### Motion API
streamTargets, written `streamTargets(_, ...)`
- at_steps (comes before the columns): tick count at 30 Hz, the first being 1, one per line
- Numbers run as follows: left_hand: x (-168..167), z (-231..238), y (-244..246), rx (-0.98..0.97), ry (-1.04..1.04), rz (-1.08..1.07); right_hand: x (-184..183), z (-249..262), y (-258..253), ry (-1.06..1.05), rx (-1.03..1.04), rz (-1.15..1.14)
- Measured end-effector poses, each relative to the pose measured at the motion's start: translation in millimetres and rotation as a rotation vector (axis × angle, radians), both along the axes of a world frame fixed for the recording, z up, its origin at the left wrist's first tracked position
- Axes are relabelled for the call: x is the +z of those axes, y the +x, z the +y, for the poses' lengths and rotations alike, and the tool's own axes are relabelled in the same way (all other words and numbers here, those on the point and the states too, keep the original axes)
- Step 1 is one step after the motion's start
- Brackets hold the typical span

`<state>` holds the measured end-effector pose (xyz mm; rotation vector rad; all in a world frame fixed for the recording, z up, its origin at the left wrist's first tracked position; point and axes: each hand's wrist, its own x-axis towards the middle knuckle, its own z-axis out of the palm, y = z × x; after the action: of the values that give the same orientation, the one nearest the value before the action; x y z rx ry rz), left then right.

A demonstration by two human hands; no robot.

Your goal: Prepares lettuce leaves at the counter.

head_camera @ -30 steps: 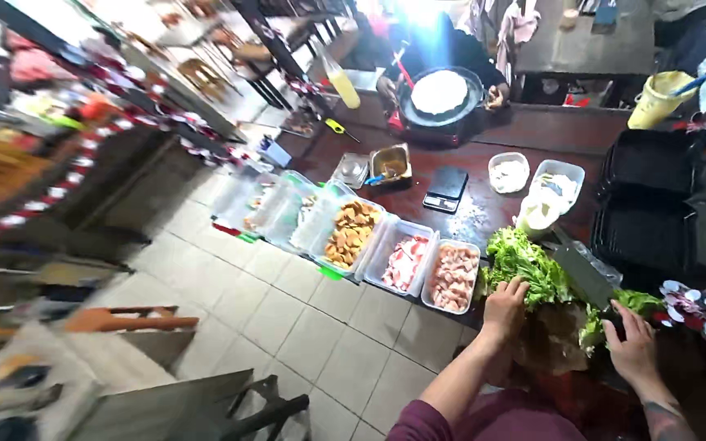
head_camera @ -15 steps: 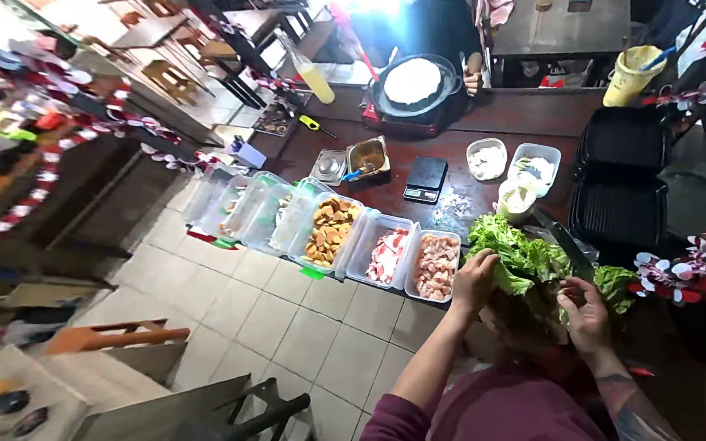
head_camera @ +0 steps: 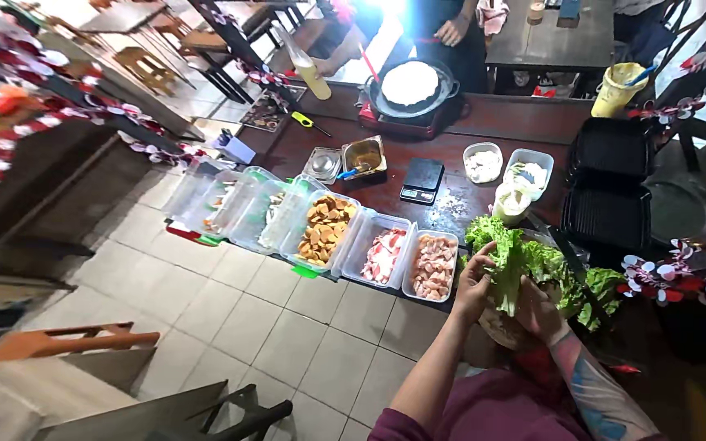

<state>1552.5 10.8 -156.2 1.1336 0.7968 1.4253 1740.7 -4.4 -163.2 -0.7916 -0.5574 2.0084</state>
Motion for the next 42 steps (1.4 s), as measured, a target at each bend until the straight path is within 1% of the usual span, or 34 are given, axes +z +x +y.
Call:
streamTargets(1, 1.2, -4.2, -1.4, -0.007, -0.010, -0.072, -5.9, 1.1, -0.9, -0.043, -0.002, 0.025)
streamTargets(3, -5.6, -13.9, -8.1, -0.017, -0.026, -0.195, -3.8, -0.9, -3.2, -0.103, 0.012, 0.027)
streamTargets(5, -16.9, -25.5, -14.8, 0.009, -0.091, -0.329, 13.5, -3.0, -8.4, -0.176, -0.001, -0.072)
streamTargets(6, -23.6, -33.3, -16.6, 0.042, -0.156, -0.399, 23.3, -4.2, -11.3, -0.180, -0.020, -0.125)
streamTargets(8, -41.0, -48.2, -17.6, 0.131, -0.332, -0.558, 29.8, -4.5, -14.5, -0.130, -0.056, -0.256)
streamTargets(10, -62.5, -57.4, -18.7, 0.148, -0.454, -0.746, 21.2, -1.6, -13.3, 0.013, -0.099, -0.372)
streamTargets(11, -71.4, -60.5, -19.0, 0.132, -0.509, -0.745, 17.4, 0.1, -11.5, 0.103, -0.110, -0.421)
streamTargets(12, -69.5, -62.8, -16.3, 0.123, -0.579, -0.704, 14.3, 2.4, -8.3, 0.197, -0.098, -0.457)
streamTargets(13, -55.3, -64.4, -11.5, 0.106, -0.652, -0.652, 15.9, 4.6, -5.6, 0.277, -0.083, -0.479)
streamTargets(14, -32.5, -64.5, -7.5, 0.074, -0.705, -0.580, 22.9, 7.1, -4.8, 0.326, -0.069, -0.487)
streamTargets(16, -0.4, -64.1, -6.4, -0.027, -0.734, -0.501, 44.2, 11.4, -7.4, 0.331, -0.036, -0.497)
streamTargets(17, 15.0, -62.6, -5.9, -0.022, -0.750, -0.466, 52.6, 14.8, -9.0, 0.291, -0.010, -0.490)
streamTargets(18, 23.2, -62.8, -7.3, -0.025, -0.745, -0.448, 55.4, 17.1, -9.7, 0.235, 0.011, -0.474)
streamTargets(20, 8.7, -62.9, -15.8, -0.060, -0.692, -0.486, 40.6, 18.3, -6.3, 0.150, 0.025, -0.419)
streamTargets(21, 1.3, -65.1, -18.9, -0.048, -0.692, -0.485, 38.4, 13.8, -4.2, 0.128, 0.032, -0.418)
streamTargets(24, -0.3, -72.7, -22.4, -0.028, -0.687, -0.429, 57.3, -3.4, -2.5, 0.073, 0.014, -0.495)
streamTargets(26, -1.7, -78.9, -24.1, -0.032, -0.696, -0.402, 57.8, -11.5, 1.2, 0.028, -0.014, -0.527)
streamTargets(27, -8.3, -80.1, -25.9, -0.045, -0.683, -0.403, 53.6, -14.3, 4.5, 0.053, -0.021, -0.517)
streamTargets(28, -23.8, -78.5, -29.6, -0.069, -0.647, -0.430, 47.4, -15.8, 8.5, 0.100, -0.023, -0.503)
streamTargets(29, -49.0, -75.1, -34.8, -0.100, -0.590, -0.480, 39.8, -16.4, 12.4, 0.147, -0.024, -0.483)
streamTargets(30, -65.5, -74.5, -37.4, -0.121, -0.552, -0.496, 33.5, -17.2, 15.8, 0.165, -0.025, -0.468)
streamTargets(31, -74.1, -76.3, -37.7, -0.123, -0.530, -0.486, 30.3, -18.8, 17.9, 0.155, -0.036, -0.446)
streamTargets(33, -76.7, -79.8, -35.7, -0.111, -0.496, -0.466, 29.2, -21.0, 20.2, 0.065, -0.084, -0.383)
streamTargets(36, -62.6, -89.0, -32.6, -0.070, -0.466, -0.435, 26.5, -26.7, 23.8, 0.003, -0.170, -0.233)
streamTargets(39, -50.2, -94.8, -34.5, -0.052, -0.449, -0.365, 34.3, -29.2, 21.9, -0.095, -0.239, -0.160)
streamTargets(42, -47.7, -105.1, -42.5, 0.005, -0.490, -0.232, 21.0, -29.7, 32.1, -0.076, -0.256, -0.061)
